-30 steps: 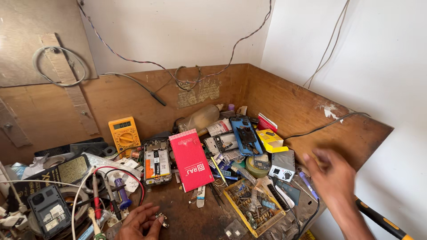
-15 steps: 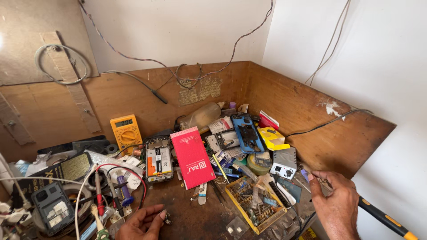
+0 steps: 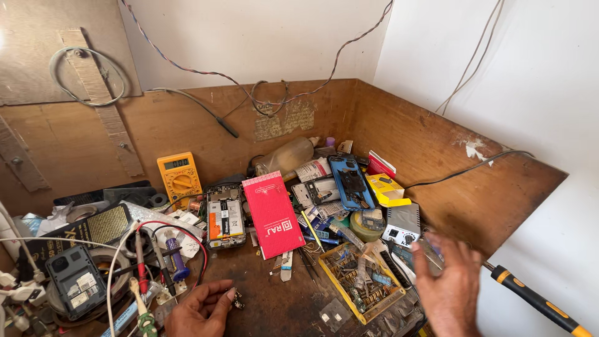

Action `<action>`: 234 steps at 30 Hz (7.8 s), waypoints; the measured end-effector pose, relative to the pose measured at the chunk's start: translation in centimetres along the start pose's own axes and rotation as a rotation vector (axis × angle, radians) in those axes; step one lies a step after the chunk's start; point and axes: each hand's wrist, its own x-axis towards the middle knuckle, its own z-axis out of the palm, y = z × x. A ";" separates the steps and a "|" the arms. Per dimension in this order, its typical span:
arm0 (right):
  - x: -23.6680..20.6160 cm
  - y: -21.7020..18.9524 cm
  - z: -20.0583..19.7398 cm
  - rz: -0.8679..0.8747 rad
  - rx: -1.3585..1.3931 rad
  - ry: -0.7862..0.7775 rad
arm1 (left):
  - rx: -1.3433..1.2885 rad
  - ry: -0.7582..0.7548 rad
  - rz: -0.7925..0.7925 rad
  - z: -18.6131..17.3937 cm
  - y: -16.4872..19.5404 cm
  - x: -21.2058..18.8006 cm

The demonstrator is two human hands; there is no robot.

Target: The person uses a multimeter to test a disassembled mobile phone motherboard, then uses a screwdriver to remove a small component from the board.

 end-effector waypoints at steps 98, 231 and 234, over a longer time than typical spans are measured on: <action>0.9 3.2 6.4 0.334 -0.030 -0.318 | -0.093 -0.032 0.129 -0.7 -0.2 -1.5; -10.1 -17.2 13.1 -0.152 0.564 -0.413 | 0.659 0.298 0.328 -13.0 16.3 -7.5; -9.7 -17.2 13.3 -0.166 0.532 -0.452 | 0.649 0.253 0.272 -12.6 16.1 -7.0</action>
